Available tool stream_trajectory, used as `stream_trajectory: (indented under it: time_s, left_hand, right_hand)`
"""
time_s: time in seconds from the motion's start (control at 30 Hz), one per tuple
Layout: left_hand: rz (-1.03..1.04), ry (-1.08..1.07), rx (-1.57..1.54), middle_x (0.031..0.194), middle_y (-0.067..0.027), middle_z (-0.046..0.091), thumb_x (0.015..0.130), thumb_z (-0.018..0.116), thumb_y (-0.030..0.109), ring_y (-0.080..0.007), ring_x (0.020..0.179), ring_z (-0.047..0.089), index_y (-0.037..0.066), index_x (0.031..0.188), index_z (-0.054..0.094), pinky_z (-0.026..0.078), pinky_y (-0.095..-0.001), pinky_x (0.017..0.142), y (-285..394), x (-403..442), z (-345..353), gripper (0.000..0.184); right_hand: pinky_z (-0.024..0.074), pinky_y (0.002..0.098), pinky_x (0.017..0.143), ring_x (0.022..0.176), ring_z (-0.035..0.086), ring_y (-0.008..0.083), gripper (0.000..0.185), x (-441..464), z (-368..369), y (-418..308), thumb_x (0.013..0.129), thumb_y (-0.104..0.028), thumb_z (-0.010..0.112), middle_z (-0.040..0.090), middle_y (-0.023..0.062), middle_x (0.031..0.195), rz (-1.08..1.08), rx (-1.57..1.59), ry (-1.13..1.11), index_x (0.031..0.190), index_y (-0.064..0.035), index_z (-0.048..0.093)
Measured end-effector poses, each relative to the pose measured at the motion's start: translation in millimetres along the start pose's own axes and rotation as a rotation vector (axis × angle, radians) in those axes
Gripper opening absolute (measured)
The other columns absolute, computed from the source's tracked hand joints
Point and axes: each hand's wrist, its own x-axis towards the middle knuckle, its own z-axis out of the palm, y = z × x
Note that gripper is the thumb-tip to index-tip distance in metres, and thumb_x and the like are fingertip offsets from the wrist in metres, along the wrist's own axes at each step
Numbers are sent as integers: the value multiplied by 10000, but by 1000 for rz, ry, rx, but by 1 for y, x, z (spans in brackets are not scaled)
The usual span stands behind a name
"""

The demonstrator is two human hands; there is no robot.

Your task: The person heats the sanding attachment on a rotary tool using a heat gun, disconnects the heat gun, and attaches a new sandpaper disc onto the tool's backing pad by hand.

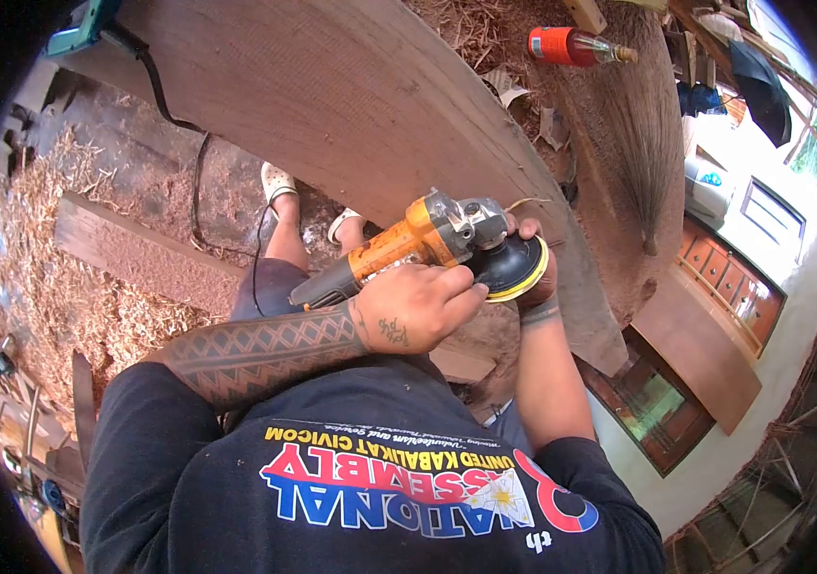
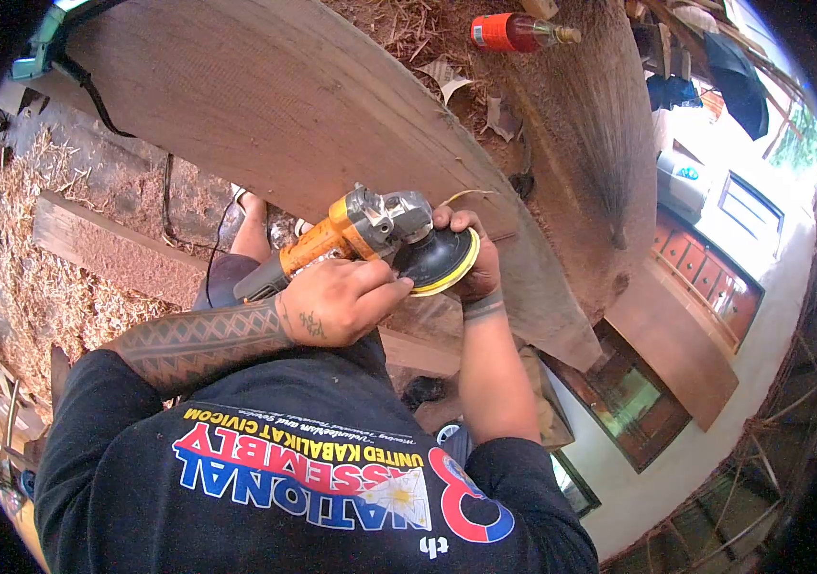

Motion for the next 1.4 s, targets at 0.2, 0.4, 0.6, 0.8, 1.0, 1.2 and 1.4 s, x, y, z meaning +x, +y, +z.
stream_trajectory:
  time_s: [0.2, 0.4, 0.6, 0.8, 1.0, 1.2, 1.4]
  left_hand:
    - [53, 21, 26, 977, -88, 611, 907, 689, 172, -235, 827, 748, 16, 1211, 681, 622, -396, 666, -2, 0, 2, 341]
    - [-141, -8, -34, 1023, -111, 669, 894, 840, 280, -311, 820, 750, 73, 1290, 691, 617, -431, 648, 5, 16, -15, 472]
    - [-341, 138, -162, 1083, -172, 770, 970, 794, 210, -295, 987, 780, 12, 1284, 693, 604, -396, 903, 12, 37, -59, 385]
    - [-650, 129, -718, 1160, -108, 752, 1059, 697, 163, -155, 1059, 695, -63, 1348, 647, 573, -335, 954, -16, 63, -102, 370]
    - [-683, 54, -666, 1053, -74, 754, 1056, 718, 210, -151, 983, 697, -53, 1226, 699, 583, -334, 859, -43, 70, -99, 314]
    - [-665, -53, -60, 1035, -93, 750, 1058, 736, 249, -148, 957, 692, -30, 1153, 696, 579, -353, 828, -1, 96, -101, 297]
    - [-666, -129, -519, 1051, -39, 727, 993, 812, 178, -123, 973, 667, -40, 1191, 698, 575, -340, 887, -12, 87, -106, 316]
  right_hand:
    - [518, 562, 1145, 1320, 600, 356, 223, -1, -4, 0, 1035, -127, 641, 642, 113, 1320, -3, -25, 5, 1245, -118, 715]
    - [520, 507, 1147, 1328, 602, 324, 322, 2, 25, -4, 1005, -66, 709, 647, 100, 1328, -94, -157, -62, 1322, -104, 666]
    - [579, 328, 977, 1087, 691, 153, 263, 12, 122, -26, 1029, -85, 761, 726, 49, 1181, -174, -603, 163, 1273, -18, 691]
    - [589, 287, 796, 890, 699, 115, 182, 38, 168, -33, 997, -80, 755, 745, 50, 1016, -202, -840, 203, 1135, 23, 695]
    - [585, 288, 722, 842, 687, 114, 140, 50, 162, -27, 992, -80, 751, 729, 48, 984, -215, -721, 209, 1086, -1, 684]
    - [586, 339, 800, 913, 685, 141, 193, 43, 146, -33, 1008, -133, 764, 732, 59, 996, -227, -1017, 273, 1102, 22, 698]
    - [575, 325, 801, 902, 679, 136, 332, 17, 171, -51, 966, -243, 859, 743, 62, 990, -45, -918, 235, 1121, 15, 718]
